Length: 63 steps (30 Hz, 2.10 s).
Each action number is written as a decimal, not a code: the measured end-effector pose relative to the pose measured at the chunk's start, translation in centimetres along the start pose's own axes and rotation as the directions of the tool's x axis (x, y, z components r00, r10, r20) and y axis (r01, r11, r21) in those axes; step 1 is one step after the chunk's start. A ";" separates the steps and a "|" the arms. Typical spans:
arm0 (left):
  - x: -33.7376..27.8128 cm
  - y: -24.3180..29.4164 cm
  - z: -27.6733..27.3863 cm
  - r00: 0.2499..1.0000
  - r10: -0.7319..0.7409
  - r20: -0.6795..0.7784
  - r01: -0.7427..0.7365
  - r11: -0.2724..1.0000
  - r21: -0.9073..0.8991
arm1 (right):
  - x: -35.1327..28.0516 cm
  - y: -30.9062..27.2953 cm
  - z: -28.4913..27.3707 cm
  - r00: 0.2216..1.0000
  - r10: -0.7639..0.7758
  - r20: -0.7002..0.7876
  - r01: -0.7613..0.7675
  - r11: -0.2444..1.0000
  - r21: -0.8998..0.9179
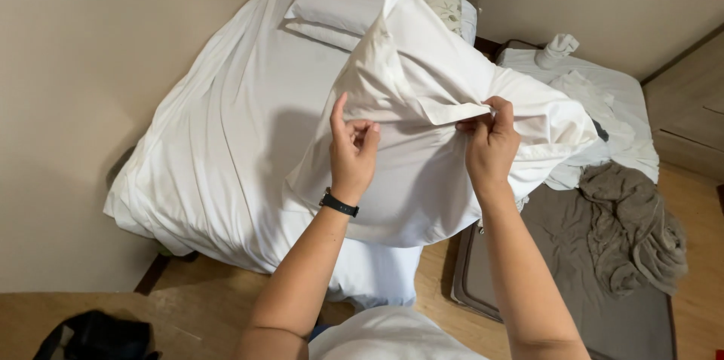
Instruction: The person inserts an orange foam pillow into a white pillowcase by hand. They align the corners, pull the fabric over the pillow, and smooth the case before zipping it closed.
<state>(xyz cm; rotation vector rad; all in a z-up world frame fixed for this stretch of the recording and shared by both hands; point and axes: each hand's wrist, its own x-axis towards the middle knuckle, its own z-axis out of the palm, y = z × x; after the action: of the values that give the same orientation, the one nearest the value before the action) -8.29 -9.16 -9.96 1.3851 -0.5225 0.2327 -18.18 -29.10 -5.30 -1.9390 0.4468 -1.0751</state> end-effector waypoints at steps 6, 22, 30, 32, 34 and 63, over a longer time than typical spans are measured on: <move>-3.0 -2.0 2.9 0.988 -0.092 0.128 0.093 0.996 -0.006 | 0.6 2.4 -0.5 0.998 -0.067 0.021 0.071 0.964 -0.255; -1.0 -4.0 5.2 0.951 -0.165 0.262 0.190 0.979 -0.075 | 3.2 4.6 1.5 0.996 -0.031 0.084 0.028 0.999 0.035; -1.3 -6.9 8.8 0.978 -0.146 0.151 0.151 0.988 -0.022 | 7.2 7.2 1.7 0.972 -0.033 0.233 -0.015 0.980 0.201; -1.4 -9.0 10.3 0.974 -0.174 0.144 0.177 0.984 -0.008 | 9.1 8.4 1.6 0.965 -0.051 0.259 -0.010 0.974 0.228; -3.8 -9.7 11.8 0.959 -0.249 0.135 0.251 0.968 0.004 | 9.3 9.9 0.4 0.950 -0.031 0.310 -0.043 0.973 0.228; 2.9 -11.6 13.9 0.990 0.130 -0.046 -0.051 0.655 0.754 | 15.6 11.5 6.6 0.848 -0.228 0.478 0.116 0.961 0.252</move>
<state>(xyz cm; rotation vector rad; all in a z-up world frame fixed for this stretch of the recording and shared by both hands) -3.46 -25.26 -17.35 2.1559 -0.4233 0.6559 -2.91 -42.35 -8.39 -1.9929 -0.1360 -0.6456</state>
